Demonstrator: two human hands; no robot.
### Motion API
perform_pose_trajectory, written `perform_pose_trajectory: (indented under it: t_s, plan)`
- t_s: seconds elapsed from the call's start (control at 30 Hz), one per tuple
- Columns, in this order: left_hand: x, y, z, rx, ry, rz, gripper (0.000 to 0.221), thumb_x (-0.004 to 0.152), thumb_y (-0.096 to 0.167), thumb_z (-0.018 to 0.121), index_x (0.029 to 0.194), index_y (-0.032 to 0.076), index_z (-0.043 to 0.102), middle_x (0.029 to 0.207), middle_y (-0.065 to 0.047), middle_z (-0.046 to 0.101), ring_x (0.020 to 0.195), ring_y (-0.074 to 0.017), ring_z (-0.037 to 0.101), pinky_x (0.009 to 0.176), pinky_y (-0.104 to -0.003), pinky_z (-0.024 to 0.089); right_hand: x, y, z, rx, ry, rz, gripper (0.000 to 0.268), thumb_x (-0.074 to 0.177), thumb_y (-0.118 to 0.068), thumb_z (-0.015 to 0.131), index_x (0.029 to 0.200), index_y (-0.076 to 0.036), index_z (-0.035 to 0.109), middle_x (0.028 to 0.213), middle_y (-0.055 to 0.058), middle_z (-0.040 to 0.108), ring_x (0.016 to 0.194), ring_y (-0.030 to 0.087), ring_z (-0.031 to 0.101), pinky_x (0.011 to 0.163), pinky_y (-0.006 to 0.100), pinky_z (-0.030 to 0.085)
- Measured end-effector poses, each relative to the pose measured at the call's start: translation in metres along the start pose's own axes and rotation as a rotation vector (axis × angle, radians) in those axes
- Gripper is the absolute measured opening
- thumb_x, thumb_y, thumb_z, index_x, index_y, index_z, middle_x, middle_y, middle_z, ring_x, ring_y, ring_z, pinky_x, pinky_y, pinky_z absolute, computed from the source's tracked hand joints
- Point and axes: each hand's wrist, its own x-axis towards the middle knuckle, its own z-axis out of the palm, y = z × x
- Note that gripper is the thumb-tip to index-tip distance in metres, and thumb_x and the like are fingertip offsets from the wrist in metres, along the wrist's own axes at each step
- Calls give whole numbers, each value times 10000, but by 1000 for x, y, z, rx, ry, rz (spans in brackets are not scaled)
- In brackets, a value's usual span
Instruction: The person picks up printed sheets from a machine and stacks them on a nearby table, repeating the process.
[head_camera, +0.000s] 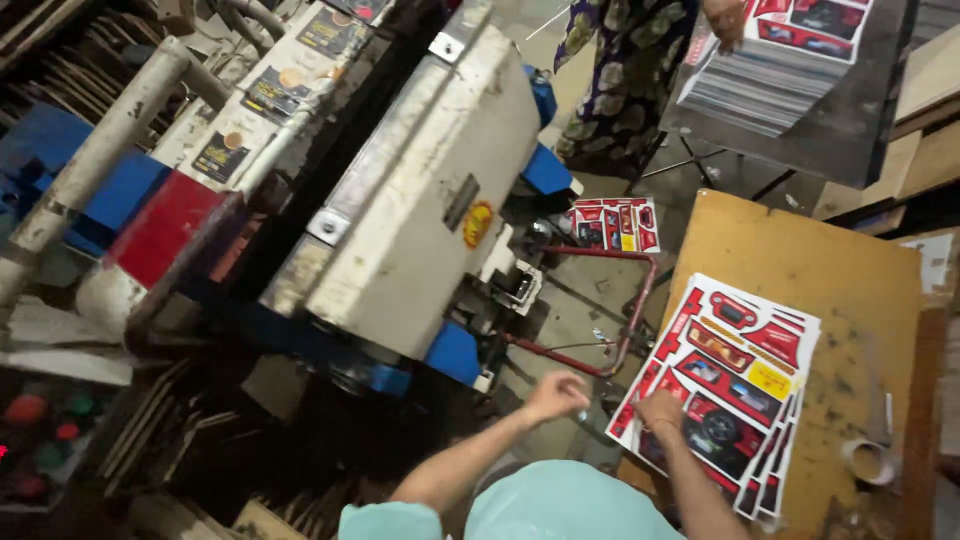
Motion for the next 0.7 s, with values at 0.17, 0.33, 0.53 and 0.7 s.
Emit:
perform_pose_trajectory:
  t_s: [0.17, 0.33, 0.53, 0.7]
  plan:
    - [14, -35, 123, 145, -386, -72, 551, 763, 197, 895, 1221, 4, 657, 937, -97, 768, 787, -146, 708, 704, -336, 589, -17, 25, -35, 360, -55, -158, 376, 816, -405, 741, 895, -45, 818, 838, 160, 792, 772, 253, 754, 724, 382, 584]
    - [31, -2, 197, -49, -144, -163, 468, 730, 261, 877, 1121, 62, 716, 963, -50, 747, 828, -130, 710, 729, -341, 597, 15, 178, 2, 931, -191, -357, 327, 881, -295, 691, 1087, -59, 784, 956, 62, 780, 818, 143, 679, 729, 311, 525]
    - [47, 93, 216, 13, 183, -43, 351, 696, 207, 826, 1009, 64, 756, 842, -62, 750, 745, -183, 716, 693, -361, 589, -32, 297, -2, 818, -60, -32, 385, 962, -207, 752, 1246, 51, 722, 988, 165, 729, 855, 233, 640, 742, 381, 516]
    - [34, 158, 179, 192, -42, 432, 455, 835, 322, 820, 1159, 22, 713, 953, -140, 736, 884, -229, 714, 801, -381, 553, -90, 223, -62, 1837, -466, -90, 602, 894, -38, 570, 1490, -28, 486, 1359, 96, 635, 1197, 200, 612, 1036, 369, 473]
